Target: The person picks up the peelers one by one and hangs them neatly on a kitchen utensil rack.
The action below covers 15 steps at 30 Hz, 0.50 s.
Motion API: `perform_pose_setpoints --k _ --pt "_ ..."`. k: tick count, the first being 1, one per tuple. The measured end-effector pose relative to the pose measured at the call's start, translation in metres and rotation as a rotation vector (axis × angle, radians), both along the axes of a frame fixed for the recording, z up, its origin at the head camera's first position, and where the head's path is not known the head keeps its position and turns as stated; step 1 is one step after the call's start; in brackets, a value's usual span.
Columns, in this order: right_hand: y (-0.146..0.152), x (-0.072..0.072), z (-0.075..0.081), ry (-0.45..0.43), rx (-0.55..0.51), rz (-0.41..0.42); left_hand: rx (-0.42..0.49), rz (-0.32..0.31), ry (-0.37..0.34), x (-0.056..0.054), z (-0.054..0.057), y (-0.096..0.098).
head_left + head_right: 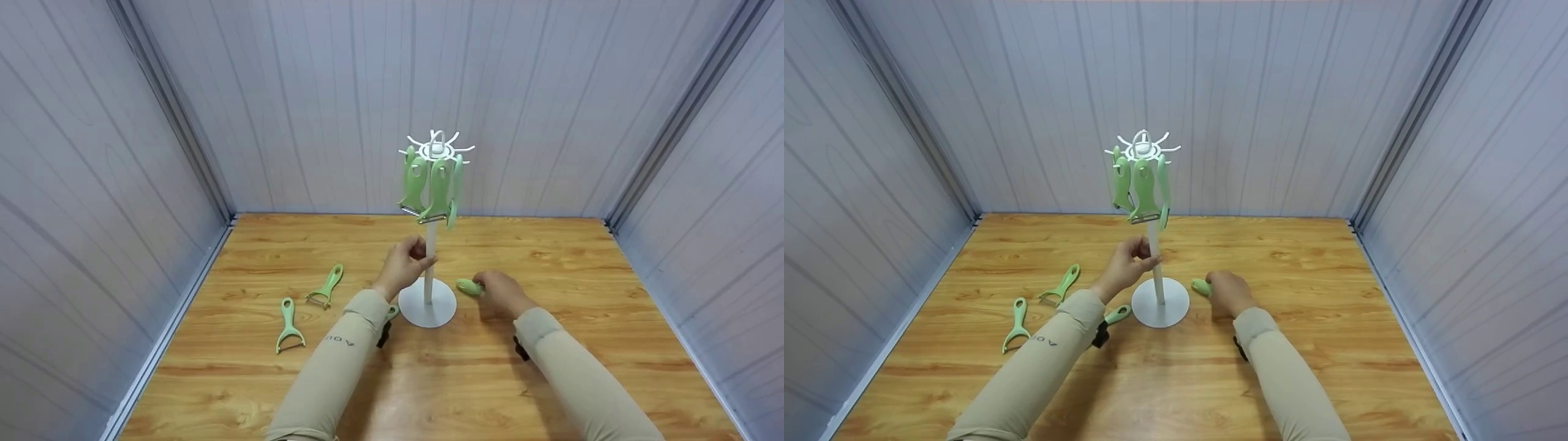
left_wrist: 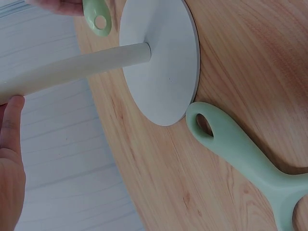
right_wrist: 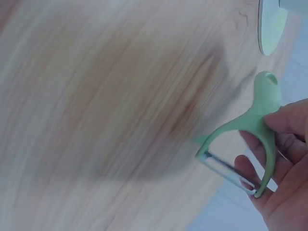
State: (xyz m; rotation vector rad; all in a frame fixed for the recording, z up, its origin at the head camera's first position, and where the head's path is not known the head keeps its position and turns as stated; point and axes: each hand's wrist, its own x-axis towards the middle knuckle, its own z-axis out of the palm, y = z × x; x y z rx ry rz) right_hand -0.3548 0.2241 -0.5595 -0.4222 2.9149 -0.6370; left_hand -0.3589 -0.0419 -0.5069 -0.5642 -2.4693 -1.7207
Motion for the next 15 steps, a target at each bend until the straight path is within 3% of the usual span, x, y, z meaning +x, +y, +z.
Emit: perform_pose_setpoints --k 8,15 --pt "0.006 0.000 0.004 -0.046 -0.146 0.002 0.014 -0.004 0.014 -0.001 -0.001 0.001" --pt "0.007 0.003 0.016 -0.010 -0.206 0.071 0.020 -0.008 0.009 -0.001 -0.002 0.001"
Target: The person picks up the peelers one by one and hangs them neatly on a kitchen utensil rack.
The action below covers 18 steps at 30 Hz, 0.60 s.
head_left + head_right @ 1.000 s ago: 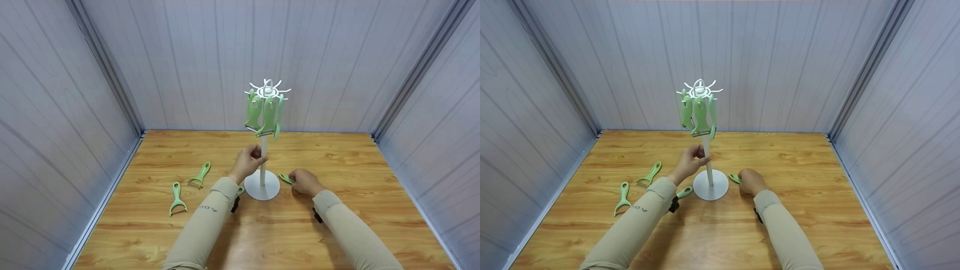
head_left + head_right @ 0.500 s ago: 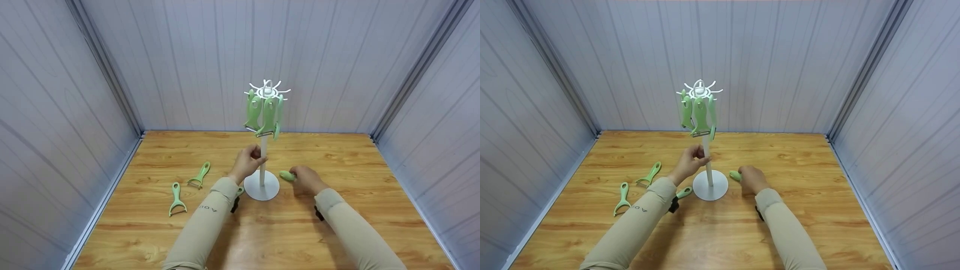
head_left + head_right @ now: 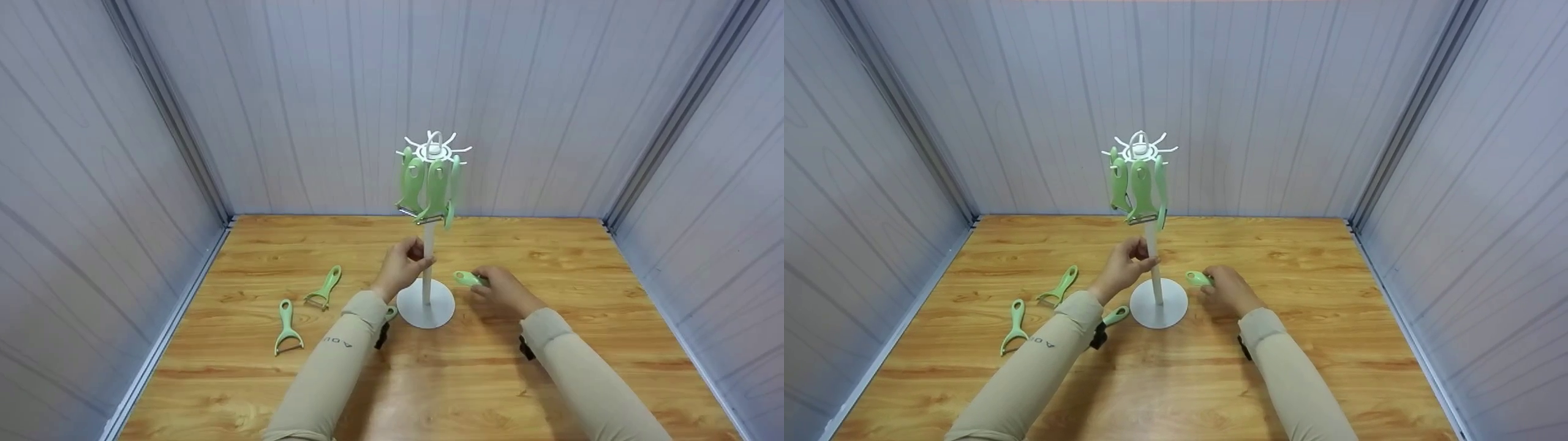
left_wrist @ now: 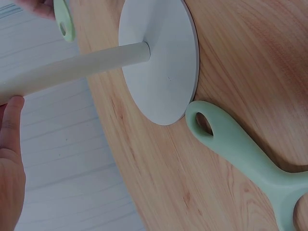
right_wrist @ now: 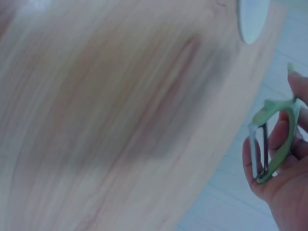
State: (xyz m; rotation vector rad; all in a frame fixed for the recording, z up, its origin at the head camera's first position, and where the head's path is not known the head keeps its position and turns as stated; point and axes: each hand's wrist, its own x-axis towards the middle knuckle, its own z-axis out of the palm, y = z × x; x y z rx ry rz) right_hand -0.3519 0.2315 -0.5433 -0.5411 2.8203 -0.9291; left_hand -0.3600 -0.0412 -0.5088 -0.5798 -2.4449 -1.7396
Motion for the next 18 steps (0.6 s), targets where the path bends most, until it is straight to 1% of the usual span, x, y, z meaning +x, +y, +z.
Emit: perform_pose_setpoints --k 2,8,14,18 --pt "0.000 0.001 0.004 0.002 -0.020 -0.003 0.001 0.002 -0.001 0.000 0.000 0.000" --pt "-0.002 0.006 0.017 0.048 -0.061 -0.023 0.014 -0.004 0.003 -0.001 -0.001 0.001" --pt "-0.002 0.009 0.029 0.118 -0.123 -0.037 0.014 -0.003 -0.012 -0.001 -0.001 0.000" --pt "-0.002 0.011 0.035 0.174 -0.141 -0.038 0.017 -0.002 -0.011 0.000 -0.001 0.000"
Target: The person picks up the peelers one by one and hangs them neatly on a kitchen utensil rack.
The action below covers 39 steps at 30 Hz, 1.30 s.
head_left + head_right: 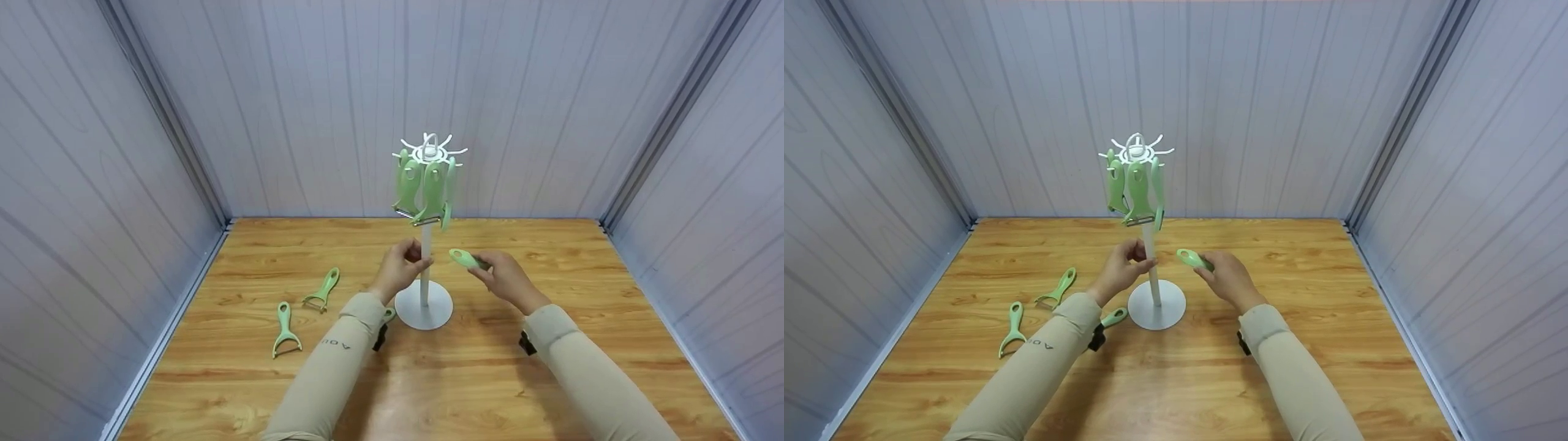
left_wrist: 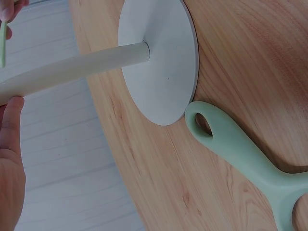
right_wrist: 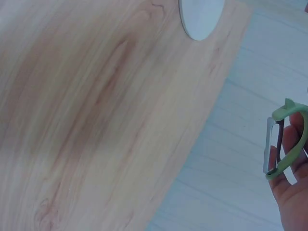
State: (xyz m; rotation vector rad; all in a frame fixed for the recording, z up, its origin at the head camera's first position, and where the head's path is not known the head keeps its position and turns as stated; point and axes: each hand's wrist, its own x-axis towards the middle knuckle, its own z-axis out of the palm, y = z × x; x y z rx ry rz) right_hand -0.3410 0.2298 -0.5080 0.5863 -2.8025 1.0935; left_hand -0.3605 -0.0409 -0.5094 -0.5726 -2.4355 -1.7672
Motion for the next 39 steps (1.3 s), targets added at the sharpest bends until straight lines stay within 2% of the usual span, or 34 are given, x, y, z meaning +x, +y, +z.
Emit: perform_pose_setpoints --k 8,15,23,28,34,39 --pt "-0.001 0.003 0.011 0.107 0.013 -0.043 -0.020 0.002 0.009 0.001 0.000 -0.001" --pt "-0.001 0.004 0.025 0.172 -0.003 -0.032 -0.021 -0.004 0.003 0.001 0.000 -0.001" --pt "-0.003 0.004 0.039 0.276 -0.057 -0.071 -0.006 0.001 0.013 -0.001 -0.001 -0.002" --pt "-0.005 0.004 0.049 0.301 -0.110 -0.087 0.010 -0.008 0.010 -0.001 -0.001 -0.001" --pt "-0.007 0.005 0.066 0.319 -0.155 -0.093 0.004 -0.005 0.012 -0.001 -0.002 -0.001" --pt "-0.008 0.004 0.081 0.382 -0.181 -0.076 -0.016 -0.005 0.011 0.001 -0.001 -0.001"
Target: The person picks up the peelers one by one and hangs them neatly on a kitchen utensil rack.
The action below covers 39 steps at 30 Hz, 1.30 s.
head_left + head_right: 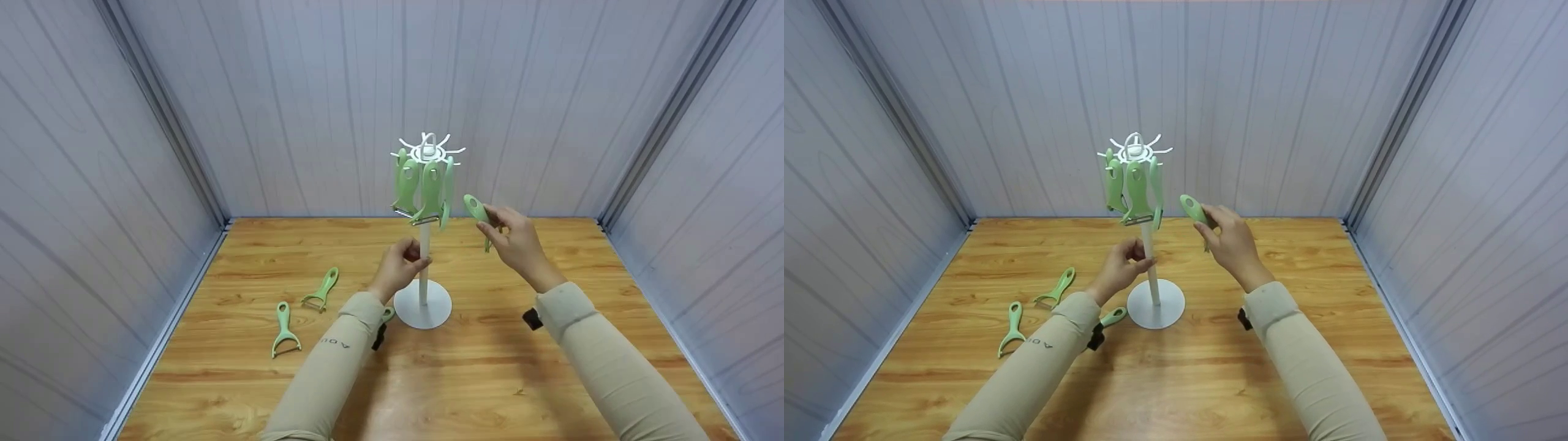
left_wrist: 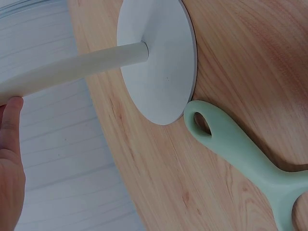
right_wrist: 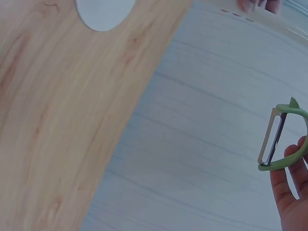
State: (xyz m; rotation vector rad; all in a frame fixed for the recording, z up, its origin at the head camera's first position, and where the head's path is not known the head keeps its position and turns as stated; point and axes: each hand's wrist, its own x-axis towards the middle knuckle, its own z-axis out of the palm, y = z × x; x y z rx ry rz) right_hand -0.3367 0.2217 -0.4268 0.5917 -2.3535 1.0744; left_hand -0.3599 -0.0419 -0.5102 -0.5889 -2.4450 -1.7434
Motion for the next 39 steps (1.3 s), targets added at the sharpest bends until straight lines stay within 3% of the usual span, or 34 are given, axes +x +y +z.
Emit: perform_pose_setpoints --k 8,22,31,39 --pt "-0.003 0.000 0.028 0.091 -0.028 0.025 0.005 0.003 0.005 0.000 0.001 0.001" --pt "-0.009 -0.004 0.062 0.146 -0.095 0.030 0.018 0.011 -0.002 0.000 0.000 0.001" --pt "-0.021 -0.010 0.074 0.186 -0.139 0.060 -0.008 0.009 0.016 0.000 0.000 0.001" --pt "-0.035 -0.016 0.072 0.154 -0.172 0.077 -0.016 0.017 0.007 0.002 0.001 0.001"
